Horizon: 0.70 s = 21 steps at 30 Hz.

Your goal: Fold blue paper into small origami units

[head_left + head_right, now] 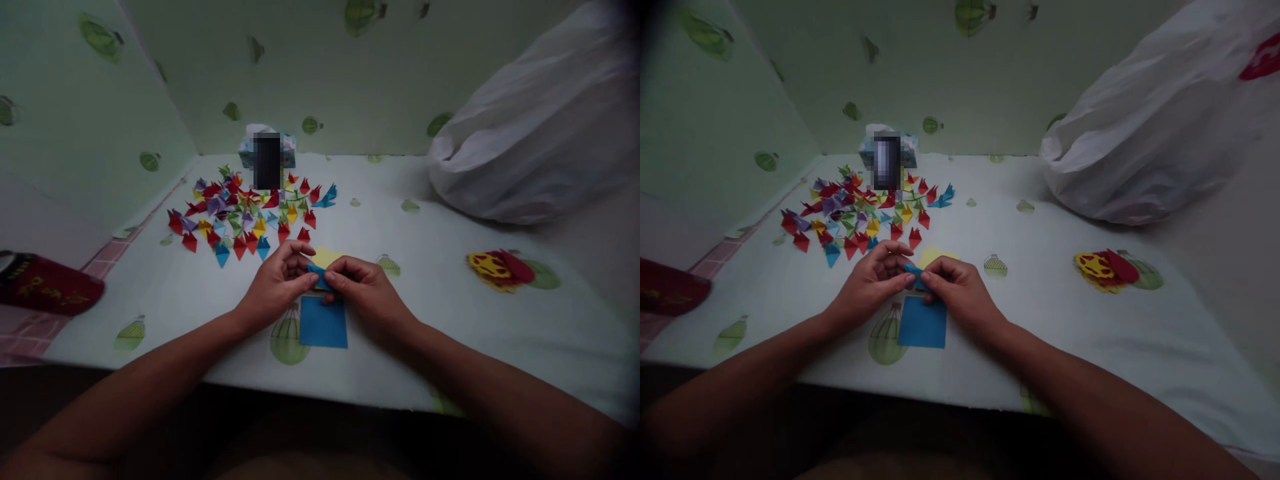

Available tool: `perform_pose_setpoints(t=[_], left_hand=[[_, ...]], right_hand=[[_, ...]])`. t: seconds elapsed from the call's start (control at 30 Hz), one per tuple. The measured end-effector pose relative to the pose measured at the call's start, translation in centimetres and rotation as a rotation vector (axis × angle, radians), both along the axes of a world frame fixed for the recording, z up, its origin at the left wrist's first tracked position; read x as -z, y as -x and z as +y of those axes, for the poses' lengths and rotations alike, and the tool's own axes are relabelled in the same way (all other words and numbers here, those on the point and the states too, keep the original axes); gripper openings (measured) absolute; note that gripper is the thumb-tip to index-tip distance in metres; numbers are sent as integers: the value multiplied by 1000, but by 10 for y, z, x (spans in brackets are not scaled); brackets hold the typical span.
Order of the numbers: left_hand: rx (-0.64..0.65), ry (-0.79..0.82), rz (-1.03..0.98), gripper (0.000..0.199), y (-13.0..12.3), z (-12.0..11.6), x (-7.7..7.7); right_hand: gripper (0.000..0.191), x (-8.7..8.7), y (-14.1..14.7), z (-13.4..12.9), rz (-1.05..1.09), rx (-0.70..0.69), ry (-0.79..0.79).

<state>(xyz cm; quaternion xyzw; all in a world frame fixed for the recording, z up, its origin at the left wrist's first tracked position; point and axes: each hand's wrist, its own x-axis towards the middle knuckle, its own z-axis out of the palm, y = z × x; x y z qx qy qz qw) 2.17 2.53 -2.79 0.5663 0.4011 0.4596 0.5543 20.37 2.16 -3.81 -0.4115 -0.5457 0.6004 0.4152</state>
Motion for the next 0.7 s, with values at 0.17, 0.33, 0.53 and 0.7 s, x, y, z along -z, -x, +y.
perform_pose_setpoints(t=[0.17,0.33,0.53,0.7], left_hand=[[21,194,-83,23,-1,0,1],[7,222,-124,19,-2,-2,0],[-35,155,-69,14,-3,-4,-4],[-53,125,-27,14,-3,-5,-3]], right_hand=[[24,-2,1,-2,31,45,-42],[23,-1,2,-2,28,51,-45],[20,-2,3,-3,21,45,-71],[19,-2,3,-4,-8,28,-108]])
